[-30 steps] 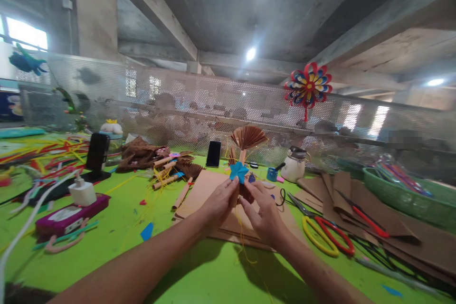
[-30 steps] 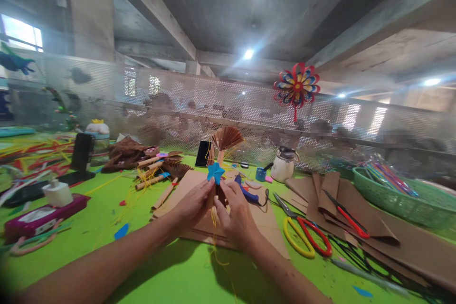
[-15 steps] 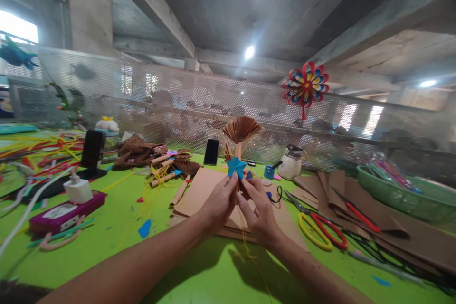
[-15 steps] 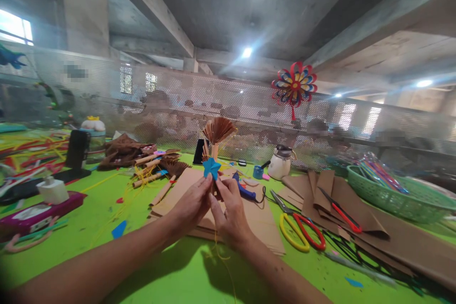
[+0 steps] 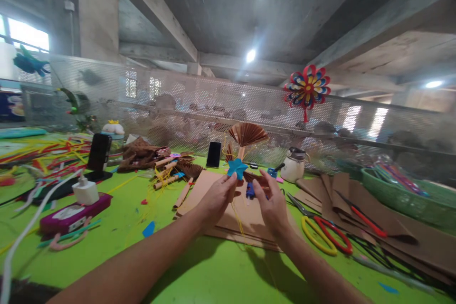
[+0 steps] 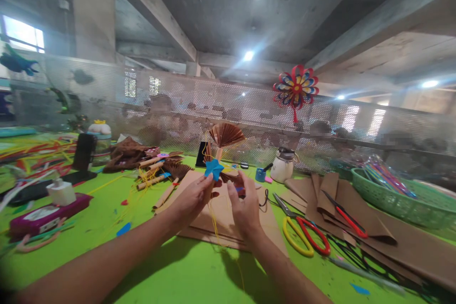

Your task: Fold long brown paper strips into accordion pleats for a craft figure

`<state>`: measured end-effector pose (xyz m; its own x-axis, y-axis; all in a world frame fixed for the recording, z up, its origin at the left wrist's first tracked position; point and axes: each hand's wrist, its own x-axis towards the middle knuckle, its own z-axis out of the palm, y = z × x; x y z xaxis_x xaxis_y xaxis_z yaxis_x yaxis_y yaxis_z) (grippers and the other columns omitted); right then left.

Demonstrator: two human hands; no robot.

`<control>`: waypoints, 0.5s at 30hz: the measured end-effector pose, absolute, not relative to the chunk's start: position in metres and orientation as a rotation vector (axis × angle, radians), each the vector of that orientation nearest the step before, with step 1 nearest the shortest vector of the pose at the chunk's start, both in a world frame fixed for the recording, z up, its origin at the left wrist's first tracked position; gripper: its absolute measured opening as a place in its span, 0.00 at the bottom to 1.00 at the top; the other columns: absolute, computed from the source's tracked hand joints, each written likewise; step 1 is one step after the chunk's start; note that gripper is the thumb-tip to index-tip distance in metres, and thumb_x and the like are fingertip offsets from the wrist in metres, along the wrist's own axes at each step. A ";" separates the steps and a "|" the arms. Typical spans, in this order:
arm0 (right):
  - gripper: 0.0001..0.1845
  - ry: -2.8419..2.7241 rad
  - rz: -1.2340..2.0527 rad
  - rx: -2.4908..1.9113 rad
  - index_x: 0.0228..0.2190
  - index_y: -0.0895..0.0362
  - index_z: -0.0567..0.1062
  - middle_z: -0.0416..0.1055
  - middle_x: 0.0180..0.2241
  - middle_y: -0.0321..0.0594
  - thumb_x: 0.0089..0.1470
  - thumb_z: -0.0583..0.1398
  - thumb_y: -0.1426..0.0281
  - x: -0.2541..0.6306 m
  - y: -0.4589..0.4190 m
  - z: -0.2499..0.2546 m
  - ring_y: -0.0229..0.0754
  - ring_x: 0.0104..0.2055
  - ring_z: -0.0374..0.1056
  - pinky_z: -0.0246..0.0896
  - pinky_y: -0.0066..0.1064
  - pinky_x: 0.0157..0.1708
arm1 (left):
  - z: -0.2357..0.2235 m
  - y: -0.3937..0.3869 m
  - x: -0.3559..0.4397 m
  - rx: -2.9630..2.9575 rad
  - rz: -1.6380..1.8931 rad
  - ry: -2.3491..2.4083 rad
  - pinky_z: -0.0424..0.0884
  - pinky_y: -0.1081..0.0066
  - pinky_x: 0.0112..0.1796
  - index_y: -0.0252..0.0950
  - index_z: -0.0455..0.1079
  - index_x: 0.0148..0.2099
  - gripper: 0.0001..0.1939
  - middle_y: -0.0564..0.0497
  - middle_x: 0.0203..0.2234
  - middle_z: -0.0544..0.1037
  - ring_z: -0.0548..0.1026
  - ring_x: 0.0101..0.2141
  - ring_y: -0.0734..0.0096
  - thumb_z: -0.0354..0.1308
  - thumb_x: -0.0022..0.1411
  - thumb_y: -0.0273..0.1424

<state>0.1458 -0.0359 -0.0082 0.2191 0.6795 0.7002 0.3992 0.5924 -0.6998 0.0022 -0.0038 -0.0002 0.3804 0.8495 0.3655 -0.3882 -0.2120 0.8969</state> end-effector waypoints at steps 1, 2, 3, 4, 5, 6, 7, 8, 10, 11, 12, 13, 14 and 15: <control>0.26 -1.328 0.315 -1.004 0.49 0.60 0.61 0.67 0.39 0.47 0.53 0.53 0.59 0.148 -0.034 -0.008 0.43 0.38 0.66 0.64 0.34 0.35 | 0.000 -0.003 0.001 1.336 1.222 0.469 0.61 0.64 0.42 0.36 0.68 0.40 0.17 0.46 0.38 0.70 0.65 0.43 0.64 0.52 0.56 0.43; 0.26 -1.254 0.377 -1.007 0.49 0.61 0.61 0.68 0.38 0.47 0.53 0.52 0.57 0.149 -0.031 -0.009 0.42 0.36 0.67 0.65 0.33 0.33 | 0.001 -0.002 0.000 1.319 1.239 0.475 0.62 0.64 0.42 0.36 0.68 0.40 0.17 0.46 0.38 0.70 0.65 0.42 0.64 0.53 0.55 0.44; 0.26 -1.197 0.431 -1.007 0.47 0.61 0.62 0.68 0.37 0.46 0.53 0.51 0.55 0.150 -0.029 -0.010 0.41 0.34 0.67 0.65 0.32 0.30 | 0.002 -0.001 -0.001 1.295 1.255 0.479 0.62 0.64 0.41 0.36 0.68 0.39 0.17 0.47 0.37 0.70 0.66 0.41 0.65 0.53 0.55 0.44; 0.26 -1.167 0.476 -1.007 0.45 0.61 0.64 0.69 0.34 0.45 0.53 0.50 0.54 0.151 -0.028 -0.011 0.40 0.31 0.67 0.64 0.31 0.27 | 0.003 0.000 -0.002 1.268 1.271 0.480 0.63 0.65 0.41 0.36 0.68 0.37 0.16 0.48 0.35 0.70 0.66 0.39 0.66 0.54 0.54 0.44; 0.25 -1.174 0.513 -1.010 0.42 0.61 0.66 0.69 0.31 0.44 0.53 0.49 0.53 0.150 -0.027 -0.014 0.39 0.28 0.66 0.63 0.30 0.25 | 0.004 0.000 -0.003 1.243 1.281 0.478 0.63 0.66 0.40 0.35 0.67 0.36 0.16 0.49 0.33 0.70 0.67 0.37 0.68 0.55 0.53 0.43; 0.25 -1.227 0.540 -1.014 0.38 0.61 0.69 0.69 0.28 0.43 0.53 0.48 0.53 0.148 -0.027 -0.016 0.39 0.27 0.66 0.62 0.30 0.24 | 0.005 0.001 -0.003 1.217 1.286 0.477 0.63 0.67 0.39 0.35 0.67 0.35 0.15 0.50 0.31 0.70 0.67 0.35 0.70 0.56 0.53 0.43; 0.24 -1.317 0.552 -1.019 0.34 0.60 0.70 0.70 0.27 0.43 0.53 0.48 0.53 0.145 -0.029 -0.019 0.39 0.26 0.66 0.62 0.29 0.24 | 0.006 0.001 -0.004 1.189 1.287 0.480 0.64 0.69 0.38 0.35 0.67 0.33 0.15 0.51 0.30 0.70 0.67 0.33 0.72 0.57 0.52 0.43; 0.23 -1.432 0.545 -1.022 0.31 0.60 0.72 0.70 0.27 0.43 0.53 0.49 0.54 0.141 -0.030 -0.022 0.40 0.28 0.66 0.62 0.30 0.25 | 0.007 0.001 -0.004 1.159 1.285 0.489 0.64 0.70 0.36 0.34 0.67 0.32 0.15 0.52 0.28 0.70 0.68 0.31 0.73 0.57 0.52 0.42; 0.20 -1.651 0.493 -1.023 0.31 0.60 0.73 0.72 0.30 0.45 0.51 0.53 0.56 0.131 -0.036 -0.027 0.42 0.32 0.67 0.62 0.30 0.29 | 0.008 -0.001 -0.003 1.113 1.274 0.501 0.64 0.72 0.34 0.34 0.67 0.31 0.15 0.52 0.26 0.70 0.68 0.28 0.74 0.58 0.51 0.42; 0.18 -1.725 0.472 -1.020 0.33 0.59 0.74 0.72 0.32 0.45 0.50 0.55 0.57 0.126 -0.039 -0.028 0.42 0.33 0.67 0.63 0.31 0.30 | 0.008 -0.002 -0.002 1.100 1.268 0.502 0.64 0.72 0.33 0.33 0.67 0.31 0.15 0.53 0.25 0.70 0.68 0.27 0.75 0.58 0.51 0.41; 0.17 -1.767 0.465 -1.014 0.34 0.59 0.73 0.73 0.32 0.44 0.49 0.56 0.59 0.122 -0.042 -0.028 0.42 0.33 0.67 0.63 0.31 0.30 | 0.008 -0.003 -0.001 1.094 1.259 0.501 0.63 0.73 0.32 0.33 0.67 0.31 0.15 0.53 0.25 0.70 0.68 0.26 0.75 0.58 0.51 0.41; 0.16 -1.786 0.479 -1.002 0.35 0.59 0.73 0.73 0.31 0.43 0.49 0.56 0.61 0.118 -0.043 -0.028 0.41 0.32 0.67 0.63 0.31 0.30 | 0.007 -0.004 0.000 1.094 1.244 0.498 0.64 0.73 0.31 0.33 0.67 0.32 0.15 0.53 0.25 0.70 0.68 0.26 0.76 0.58 0.51 0.41; 0.15 -1.790 0.510 -0.988 0.36 0.59 0.72 0.72 0.30 0.42 0.50 0.56 0.62 0.116 -0.045 -0.028 0.40 0.31 0.67 0.63 0.30 0.30 | 0.006 -0.005 0.001 1.100 1.221 0.494 0.64 0.73 0.30 0.34 0.66 0.32 0.15 0.54 0.25 0.69 0.68 0.25 0.76 0.58 0.52 0.41; 0.14 -1.778 0.548 -0.971 0.36 0.59 0.72 0.72 0.29 0.41 0.50 0.56 0.63 0.114 -0.045 -0.027 0.39 0.30 0.67 0.63 0.30 0.30 | 0.004 -0.006 0.002 1.109 1.198 0.490 0.64 0.73 0.29 0.34 0.66 0.32 0.15 0.54 0.24 0.69 0.68 0.24 0.76 0.57 0.52 0.42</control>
<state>0.1141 -0.0447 -0.0274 -0.1816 0.8149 0.5504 0.3639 0.5757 -0.7322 0.0022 -0.0064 0.0041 0.3468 0.9085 0.2332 -0.4847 -0.0393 0.8738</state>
